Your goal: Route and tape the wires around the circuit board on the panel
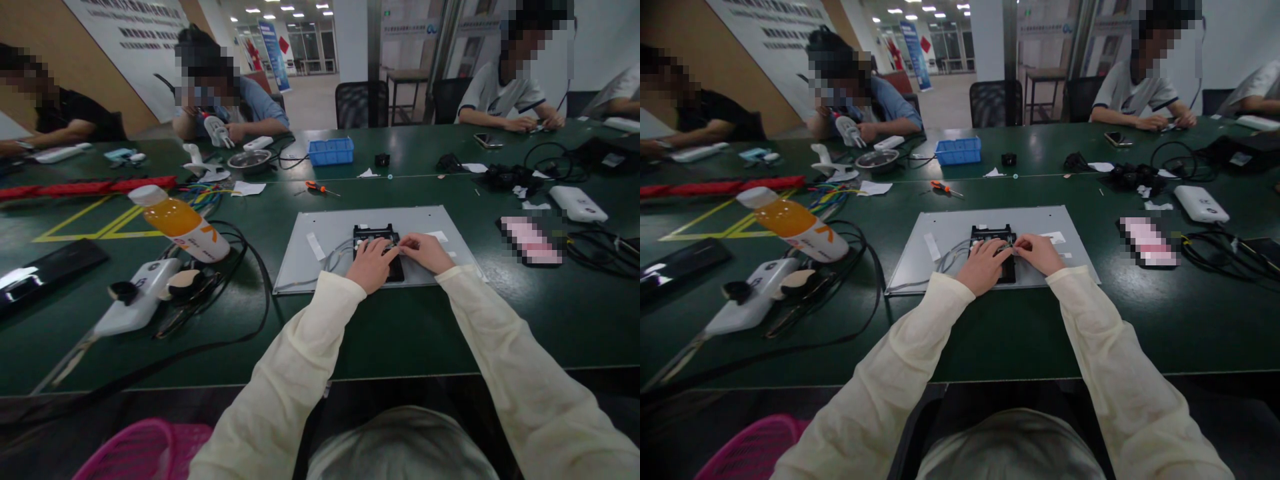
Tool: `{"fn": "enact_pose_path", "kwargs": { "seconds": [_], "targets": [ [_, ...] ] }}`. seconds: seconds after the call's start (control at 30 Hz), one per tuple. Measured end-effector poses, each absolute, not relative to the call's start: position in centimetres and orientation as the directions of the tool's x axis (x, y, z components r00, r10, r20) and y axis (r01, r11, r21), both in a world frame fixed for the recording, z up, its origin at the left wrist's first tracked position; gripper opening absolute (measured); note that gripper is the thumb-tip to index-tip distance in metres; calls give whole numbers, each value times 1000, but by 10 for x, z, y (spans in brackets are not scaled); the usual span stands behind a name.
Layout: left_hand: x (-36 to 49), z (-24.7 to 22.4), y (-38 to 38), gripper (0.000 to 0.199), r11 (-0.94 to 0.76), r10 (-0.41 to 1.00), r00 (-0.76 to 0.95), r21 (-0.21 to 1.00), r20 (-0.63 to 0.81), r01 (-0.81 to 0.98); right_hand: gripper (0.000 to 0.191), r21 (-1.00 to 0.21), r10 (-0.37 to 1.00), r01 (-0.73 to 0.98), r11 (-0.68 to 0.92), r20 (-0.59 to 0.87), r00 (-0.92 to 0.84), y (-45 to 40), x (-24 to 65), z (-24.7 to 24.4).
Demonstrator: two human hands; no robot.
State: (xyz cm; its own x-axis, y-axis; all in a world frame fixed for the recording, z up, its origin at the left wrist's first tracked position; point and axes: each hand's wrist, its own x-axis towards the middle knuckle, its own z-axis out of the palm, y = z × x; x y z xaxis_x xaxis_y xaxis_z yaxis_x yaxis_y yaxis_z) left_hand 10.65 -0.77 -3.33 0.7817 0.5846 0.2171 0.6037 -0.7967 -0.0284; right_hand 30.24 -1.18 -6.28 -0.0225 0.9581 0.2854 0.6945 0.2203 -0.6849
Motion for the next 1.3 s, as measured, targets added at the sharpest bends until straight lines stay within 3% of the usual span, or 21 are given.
{"fn": "enact_pose_path", "kwargs": {
  "seconds": [0.57,0.83,0.97,1.1,1.3],
  "targets": [
    [107,-35,-8,43,-796,580,777,-33,243,605,9,-588,933,752,298,346,-99,-13,315,-66],
    [106,-25,-13,50,-786,592,761,-16,265,618,13,-631,901,728,269,432,42,-11,316,-63],
    [90,-8,3,48,-725,665,656,98,356,682,13,-626,878,730,273,472,76,-12,312,-59],
    [50,0,40,40,-516,833,376,324,406,793,14,-543,852,778,317,523,17,-17,306,-54],
    [-12,-22,81,42,-228,953,102,454,284,862,15,-465,836,817,340,548,-36,-21,299,-53]
  ]
}}
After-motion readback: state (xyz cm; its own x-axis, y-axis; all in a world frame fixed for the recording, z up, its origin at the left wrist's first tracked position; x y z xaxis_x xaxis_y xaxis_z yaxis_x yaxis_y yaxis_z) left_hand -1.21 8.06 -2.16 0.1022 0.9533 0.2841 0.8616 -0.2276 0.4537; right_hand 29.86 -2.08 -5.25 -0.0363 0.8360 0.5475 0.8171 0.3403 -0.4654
